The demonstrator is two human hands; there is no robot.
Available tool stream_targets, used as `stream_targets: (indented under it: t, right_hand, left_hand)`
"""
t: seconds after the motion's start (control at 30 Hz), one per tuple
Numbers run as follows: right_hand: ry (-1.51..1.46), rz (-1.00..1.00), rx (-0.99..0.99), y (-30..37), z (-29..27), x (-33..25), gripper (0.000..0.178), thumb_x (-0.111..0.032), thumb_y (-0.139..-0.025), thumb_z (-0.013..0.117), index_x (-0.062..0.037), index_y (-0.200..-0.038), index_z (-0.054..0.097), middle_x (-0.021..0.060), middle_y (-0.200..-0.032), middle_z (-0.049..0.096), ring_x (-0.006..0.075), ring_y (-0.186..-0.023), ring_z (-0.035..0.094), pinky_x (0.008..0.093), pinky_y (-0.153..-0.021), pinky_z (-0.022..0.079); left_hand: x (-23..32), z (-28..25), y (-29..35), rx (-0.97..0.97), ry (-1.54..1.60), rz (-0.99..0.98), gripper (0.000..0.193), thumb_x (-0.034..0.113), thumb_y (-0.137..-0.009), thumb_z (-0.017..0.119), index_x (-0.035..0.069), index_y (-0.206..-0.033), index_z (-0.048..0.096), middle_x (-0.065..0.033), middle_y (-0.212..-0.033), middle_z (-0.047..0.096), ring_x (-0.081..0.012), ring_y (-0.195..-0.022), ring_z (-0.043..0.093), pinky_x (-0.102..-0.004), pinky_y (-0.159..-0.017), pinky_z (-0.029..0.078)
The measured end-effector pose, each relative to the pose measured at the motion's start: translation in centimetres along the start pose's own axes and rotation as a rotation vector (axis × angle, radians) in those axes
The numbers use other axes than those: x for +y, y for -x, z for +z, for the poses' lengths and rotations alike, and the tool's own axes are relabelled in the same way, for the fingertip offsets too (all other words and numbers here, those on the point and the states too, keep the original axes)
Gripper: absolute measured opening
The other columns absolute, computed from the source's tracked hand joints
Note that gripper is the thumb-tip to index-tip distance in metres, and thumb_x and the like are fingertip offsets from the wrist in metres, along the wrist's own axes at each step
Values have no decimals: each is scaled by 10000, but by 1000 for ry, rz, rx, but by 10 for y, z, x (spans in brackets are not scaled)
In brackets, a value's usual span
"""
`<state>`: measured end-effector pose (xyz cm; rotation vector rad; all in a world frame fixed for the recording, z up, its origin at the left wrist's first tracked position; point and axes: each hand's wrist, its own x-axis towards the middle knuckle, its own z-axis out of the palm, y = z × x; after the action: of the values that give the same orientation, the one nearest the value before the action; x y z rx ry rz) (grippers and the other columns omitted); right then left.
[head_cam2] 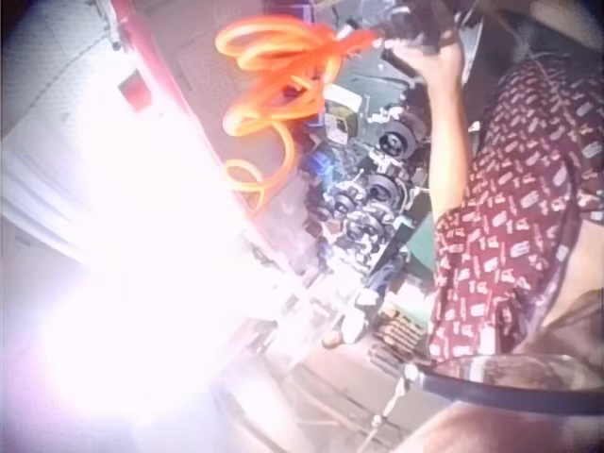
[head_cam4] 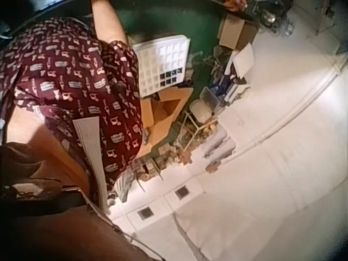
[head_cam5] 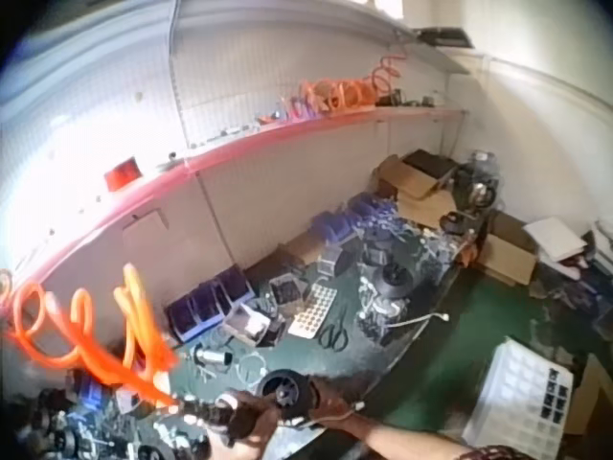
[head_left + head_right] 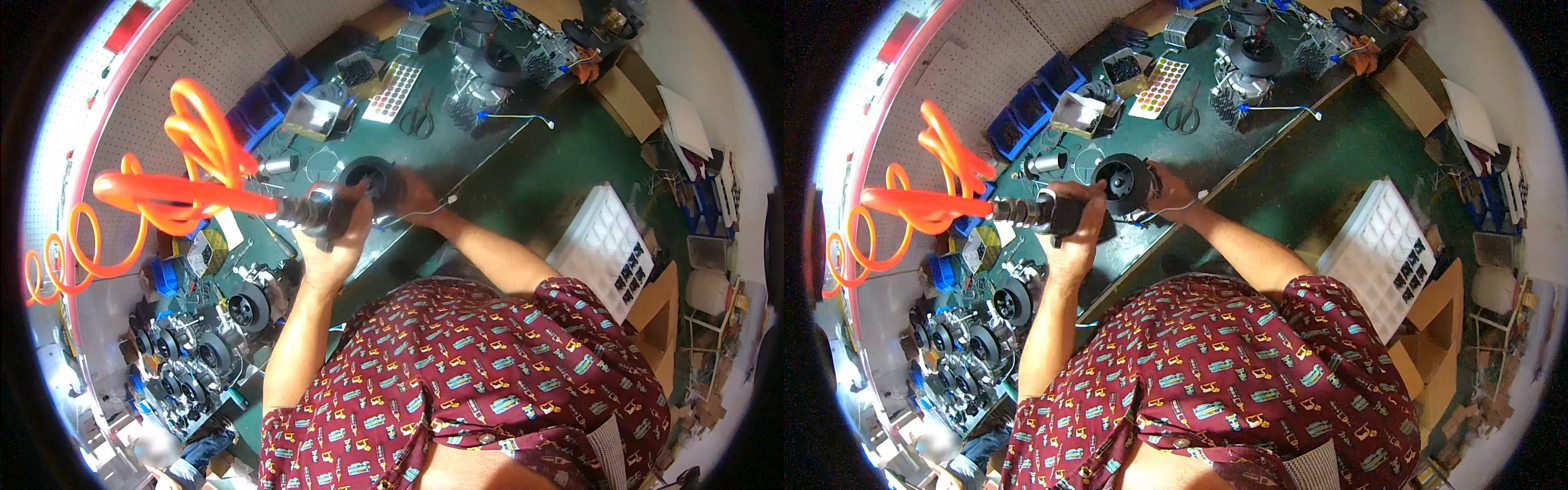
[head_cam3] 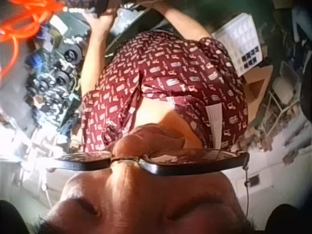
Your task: The person assembles small electronic components on a workbench. They use a power drill to fasten parts onto cylindrical housings and then use a pneumatic air gun to clean the assembled units. The person handles multiple components one at a time, placing them on the table after each step.
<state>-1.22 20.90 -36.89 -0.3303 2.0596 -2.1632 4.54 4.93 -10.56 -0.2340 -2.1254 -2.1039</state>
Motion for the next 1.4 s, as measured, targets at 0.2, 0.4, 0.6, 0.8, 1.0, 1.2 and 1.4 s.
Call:
stream_targets:
  t: [0.2, 0.4, 0.6, 0.8, 1.0, 1.2, 1.4]
  right_hand:
    - [13, 9, -27, 6, 7, -34, 941, -136, -653, 866, 17, -1427, 353, 126, -1256, 598, 223, -1154, 583, 366, -1033, 453]
    - [57, -47, -10, 12, 18, -26, 1061, -306, -581, 890, 33, -1432, 354, 237, -1272, 575, 367, -1170, 584, 424, -1028, 453]
    - [221, 14, 32, 31, 43, -45, 1120, -403, -580, 875, 43, -1448, 324, 288, -1384, 469, 457, -1264, 480, 489, -1082, 387]
    - [225, 84, -20, 38, 46, -74, 1152, -456, -610, 865, 52, -1465, 284, 297, -1445, 395, 473, -1316, 417, 494, -1125, 332]
    - [233, 26, 5, 43, 50, -70, 1173, -503, -629, 861, 72, -1464, 272, 310, -1456, 373, 484, -1318, 408, 500, -1124, 322]
    - [223, 52, -12, 44, 49, -76, 1168, -522, -615, 859, 95, -1440, 308, 335, -1421, 403, 498, -1292, 429, 503, -1110, 336]
    - [226, 65, 4, 44, 53, -79, 1182, -544, -605, 857, 97, -1437, 316, 343, -1415, 409, 504, -1280, 441, 505, -1107, 342]
  left_hand:
    - [-13, -23, 15, 87, -207, 173, 189, -46, -803, 710, 30, -935, 599, -96, -823, 653, -176, -811, 659, -349, -828, 538]
    - [7, -17, 30, 327, -154, 11, 165, 25, -858, 673, 33, -965, 547, -121, -958, 669, -242, -956, 656, -469, -994, 501]
    - [35, -46, 33, 703, -265, 4, 180, 91, -863, 629, 23, -1029, 626, -101, -1019, 671, -201, -979, 634, -376, -957, 490]
    - [51, -64, -1, 804, -220, 197, 187, 123, -884, 615, 6, -1028, 592, -146, -1055, 667, -249, -1006, 658, -406, -1003, 493]
    - [28, -46, -29, 647, -88, 178, 229, 187, -869, 648, 10, -1006, 598, -138, -1001, 670, -259, -981, 657, -443, -948, 519]
    - [10, -33, -34, 636, -56, 118, 200, 131, -850, 653, 26, -1006, 585, -109, -990, 662, -256, -984, 667, -423, -967, 507]
    - [6, -34, -35, 593, -88, 117, 187, 91, -848, 661, 37, -1013, 592, -125, -995, 678, -271, -974, 672, -444, -975, 515]
